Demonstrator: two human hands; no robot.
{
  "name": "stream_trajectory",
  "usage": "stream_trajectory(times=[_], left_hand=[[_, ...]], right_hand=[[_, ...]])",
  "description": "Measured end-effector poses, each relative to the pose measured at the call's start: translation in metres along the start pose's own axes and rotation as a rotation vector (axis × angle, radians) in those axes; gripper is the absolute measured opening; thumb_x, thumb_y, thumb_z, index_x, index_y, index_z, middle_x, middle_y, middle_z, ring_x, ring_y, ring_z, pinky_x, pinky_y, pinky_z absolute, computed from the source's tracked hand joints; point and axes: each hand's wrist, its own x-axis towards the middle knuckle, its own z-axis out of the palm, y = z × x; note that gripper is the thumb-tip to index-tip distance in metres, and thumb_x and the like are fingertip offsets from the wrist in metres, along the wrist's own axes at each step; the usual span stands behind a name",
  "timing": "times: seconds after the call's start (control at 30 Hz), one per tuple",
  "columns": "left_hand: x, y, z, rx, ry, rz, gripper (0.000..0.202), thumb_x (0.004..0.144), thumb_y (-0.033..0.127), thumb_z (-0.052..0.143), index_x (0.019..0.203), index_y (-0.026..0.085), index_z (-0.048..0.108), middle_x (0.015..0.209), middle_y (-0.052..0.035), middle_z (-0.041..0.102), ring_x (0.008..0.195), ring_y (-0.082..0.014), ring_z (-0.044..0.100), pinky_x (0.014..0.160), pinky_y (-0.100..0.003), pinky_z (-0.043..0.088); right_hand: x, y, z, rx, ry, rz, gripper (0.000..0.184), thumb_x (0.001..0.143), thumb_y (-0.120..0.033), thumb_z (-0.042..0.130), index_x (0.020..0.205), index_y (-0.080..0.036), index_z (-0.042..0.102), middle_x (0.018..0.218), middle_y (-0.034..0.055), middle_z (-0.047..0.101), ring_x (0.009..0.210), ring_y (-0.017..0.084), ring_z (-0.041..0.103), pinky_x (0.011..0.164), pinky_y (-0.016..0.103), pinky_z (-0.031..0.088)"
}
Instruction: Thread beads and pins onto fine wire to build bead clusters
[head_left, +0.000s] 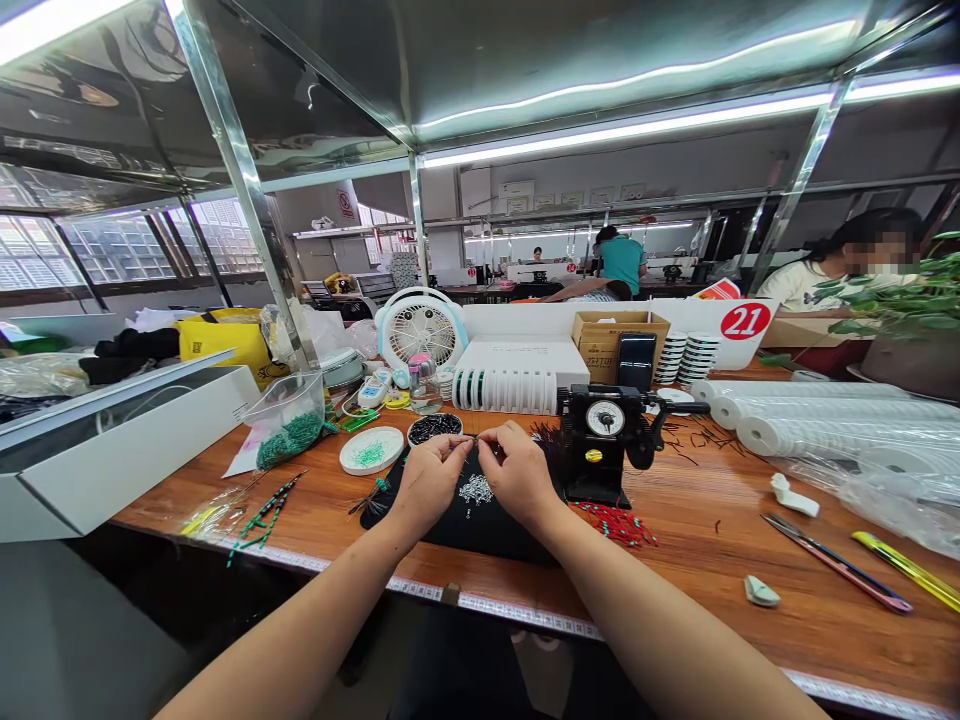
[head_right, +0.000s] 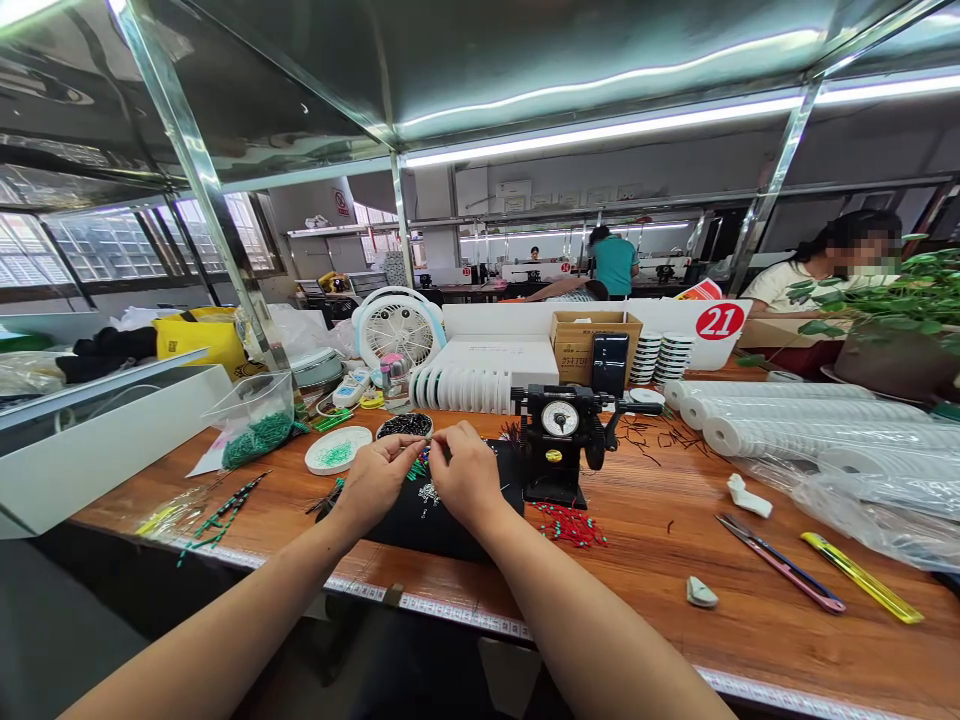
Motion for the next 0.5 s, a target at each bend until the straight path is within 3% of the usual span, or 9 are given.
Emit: stream_trajectory(times=[0.1, 0.3, 0.5], left_hand=[[-0.0001, 0.0010, -0.0010, 0.015, -0.006, 0.001, 0.029, 0.078, 0.035, 0.051, 0.091, 0.018, 0.069, 0.089, -0.0050, 0.072, 0.086, -0.0222, 0.063, 0.079, -0.034, 0.046], [-0.0001, 0.0043, 0.0002, 0.042, 0.001, 0.029, 0.026, 0.077, 0.034, 0.052, 0.088, 0.020, 0.071, 0.090, -0.0037, 0.072, 0.088, -0.0221, 0.063, 0.080, -0.033, 0.046], [0.0015, 0.0023, 0.0006, 0.068, 0.008, 0.039, 0.026, 0.078, 0.035, 0.052, 0.087, 0.020, 0.071, 0.089, -0.0041, 0.072, 0.086, -0.0221, 0.063, 0.080, -0.033, 0.046]], right_hand=[[0.0011, 0.0035, 0.0023, 0.139, -0.008, 0.033, 0.011, 0.081, -0.018, 0.051, 0.080, -0.019, 0.062, 0.076, 0.0027, 0.060, 0.068, 0.015, 0.056, 0.063, 0.025, 0.043], [0.0010, 0.0000, 0.0012, 0.089, 0.082, 0.094, 0.008, 0.079, -0.018, 0.050, 0.075, -0.018, 0.056, 0.076, 0.0040, 0.058, 0.070, 0.018, 0.053, 0.064, 0.029, 0.041], [0.0030, -0.0016, 0.0010, 0.139, 0.064, 0.117, 0.010, 0.083, -0.022, 0.046, 0.077, -0.018, 0.054, 0.073, 0.0031, 0.058, 0.066, 0.017, 0.054, 0.061, 0.027, 0.043]])
